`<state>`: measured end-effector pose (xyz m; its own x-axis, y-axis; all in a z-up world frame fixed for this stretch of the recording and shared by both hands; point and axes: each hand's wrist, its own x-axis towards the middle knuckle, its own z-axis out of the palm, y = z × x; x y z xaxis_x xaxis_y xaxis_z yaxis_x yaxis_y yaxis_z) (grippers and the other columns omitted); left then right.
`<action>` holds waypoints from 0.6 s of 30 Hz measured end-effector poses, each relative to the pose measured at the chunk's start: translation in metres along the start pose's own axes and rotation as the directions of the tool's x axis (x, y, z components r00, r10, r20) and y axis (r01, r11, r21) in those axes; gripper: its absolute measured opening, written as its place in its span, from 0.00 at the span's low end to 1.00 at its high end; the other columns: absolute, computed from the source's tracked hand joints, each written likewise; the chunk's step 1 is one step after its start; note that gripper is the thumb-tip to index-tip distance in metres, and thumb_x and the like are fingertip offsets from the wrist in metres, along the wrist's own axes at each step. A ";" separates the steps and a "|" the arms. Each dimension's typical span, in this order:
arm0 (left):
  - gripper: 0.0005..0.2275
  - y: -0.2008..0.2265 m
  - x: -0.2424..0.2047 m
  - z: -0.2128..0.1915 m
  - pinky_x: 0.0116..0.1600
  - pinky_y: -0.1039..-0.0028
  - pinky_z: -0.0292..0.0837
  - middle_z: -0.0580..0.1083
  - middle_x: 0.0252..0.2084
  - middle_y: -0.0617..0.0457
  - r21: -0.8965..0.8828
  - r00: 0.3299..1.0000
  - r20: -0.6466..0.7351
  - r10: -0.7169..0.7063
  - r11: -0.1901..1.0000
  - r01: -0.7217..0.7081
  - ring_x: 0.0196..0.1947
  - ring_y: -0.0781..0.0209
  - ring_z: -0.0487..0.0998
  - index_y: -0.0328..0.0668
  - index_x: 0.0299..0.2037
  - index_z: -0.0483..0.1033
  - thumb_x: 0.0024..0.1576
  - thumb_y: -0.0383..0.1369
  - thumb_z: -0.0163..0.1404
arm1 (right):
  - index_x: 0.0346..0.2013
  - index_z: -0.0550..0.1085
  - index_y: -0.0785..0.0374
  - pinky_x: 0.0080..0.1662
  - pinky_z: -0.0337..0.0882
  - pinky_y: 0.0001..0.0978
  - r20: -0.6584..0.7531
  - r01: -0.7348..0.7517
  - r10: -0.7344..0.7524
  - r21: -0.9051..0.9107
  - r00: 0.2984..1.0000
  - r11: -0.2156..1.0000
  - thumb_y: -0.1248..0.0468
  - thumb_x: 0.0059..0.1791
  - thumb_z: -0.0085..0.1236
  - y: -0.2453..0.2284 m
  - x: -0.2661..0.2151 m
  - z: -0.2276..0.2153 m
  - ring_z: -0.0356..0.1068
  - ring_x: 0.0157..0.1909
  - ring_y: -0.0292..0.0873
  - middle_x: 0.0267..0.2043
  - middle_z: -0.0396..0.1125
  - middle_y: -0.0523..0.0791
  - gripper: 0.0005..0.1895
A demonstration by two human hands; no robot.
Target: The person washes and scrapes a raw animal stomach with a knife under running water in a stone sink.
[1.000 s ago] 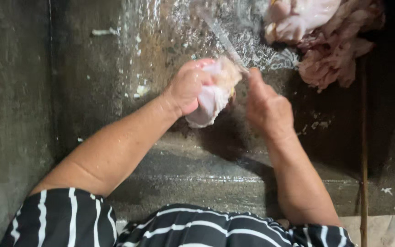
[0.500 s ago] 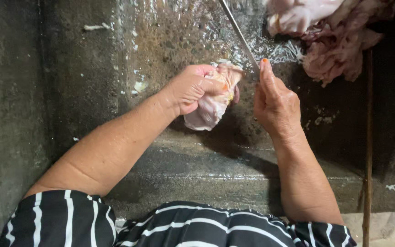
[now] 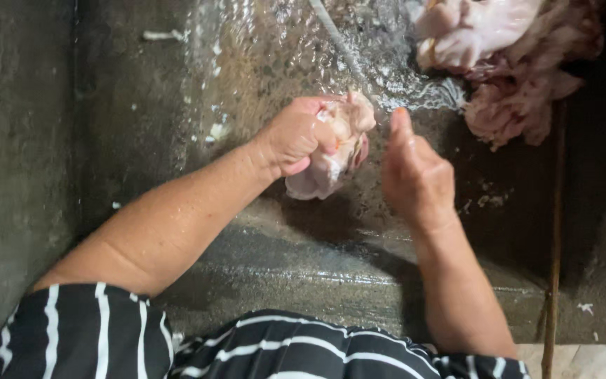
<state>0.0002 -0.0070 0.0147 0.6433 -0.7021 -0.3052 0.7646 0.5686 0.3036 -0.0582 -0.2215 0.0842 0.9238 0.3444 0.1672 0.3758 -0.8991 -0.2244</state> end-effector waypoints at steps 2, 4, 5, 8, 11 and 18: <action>0.25 -0.005 -0.006 -0.002 0.46 0.64 0.82 0.76 0.45 0.39 0.102 0.998 0.002 0.062 0.993 -0.062 0.42 0.49 0.81 0.20 0.53 0.73 0.41 0.10 0.44 | 0.67 0.66 0.66 0.33 0.75 0.42 0.040 0.085 -0.088 0.060 0.995 0.995 0.70 0.55 0.52 -0.005 -0.007 0.002 0.74 0.33 0.50 0.36 0.72 0.51 0.24; 0.26 -0.005 0.000 0.000 0.46 0.66 0.82 0.77 0.46 0.38 0.166 0.998 -0.022 0.056 0.985 -0.052 0.42 0.49 0.82 0.20 0.53 0.73 0.40 0.10 0.44 | 0.67 0.66 0.65 0.33 0.74 0.41 0.079 0.044 -0.046 0.028 0.996 0.999 0.70 0.55 0.53 -0.009 -0.010 0.000 0.74 0.32 0.50 0.35 0.72 0.50 0.24; 0.27 -0.003 0.002 0.001 0.45 0.66 0.84 0.77 0.45 0.37 0.165 0.996 -0.078 0.050 0.986 -0.037 0.41 0.49 0.83 0.21 0.52 0.73 0.38 0.10 0.43 | 0.67 0.67 0.64 0.32 0.74 0.42 0.111 -0.006 0.007 -0.015 0.994 1.000 0.70 0.55 0.53 -0.006 -0.005 -0.001 0.74 0.31 0.50 0.34 0.72 0.50 0.24; 0.26 0.003 0.003 0.005 0.45 0.70 0.83 0.78 0.46 0.38 0.213 0.981 -0.145 0.132 0.972 -0.099 0.41 0.53 0.83 0.22 0.53 0.74 0.39 0.11 0.44 | 0.67 0.67 0.65 0.32 0.74 0.42 0.044 -0.004 0.005 -0.026 0.999 1.000 0.72 0.55 0.53 -0.011 0.001 -0.005 0.72 0.29 0.50 0.31 0.70 0.50 0.24; 0.25 0.000 -0.002 0.005 0.37 0.72 0.78 0.78 0.42 0.40 0.316 0.975 -0.175 0.141 0.945 -0.080 0.35 0.54 0.82 0.26 0.55 0.73 0.42 0.12 0.45 | 0.67 0.66 0.65 0.31 0.73 0.43 0.045 0.086 -0.087 0.023 0.995 0.996 0.71 0.52 0.54 -0.015 -0.002 -0.003 0.73 0.29 0.50 0.31 0.70 0.48 0.26; 0.26 0.005 0.001 0.011 0.43 0.71 0.83 0.80 0.44 0.38 0.336 0.983 -0.091 0.160 0.934 -0.121 0.38 0.55 0.84 0.19 0.52 0.75 0.40 0.10 0.43 | 0.69 0.65 0.65 0.34 0.74 0.41 0.028 -0.001 0.001 0.007 1.000 1.000 0.71 0.54 0.54 -0.010 0.001 -0.005 0.74 0.33 0.50 0.37 0.72 0.50 0.27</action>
<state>0.0044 -0.0096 0.0253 0.7583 -0.5600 -0.3337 0.6231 0.4722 0.6236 -0.0613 -0.2137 0.0917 0.9259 0.3509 0.1398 0.3752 -0.8976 -0.2314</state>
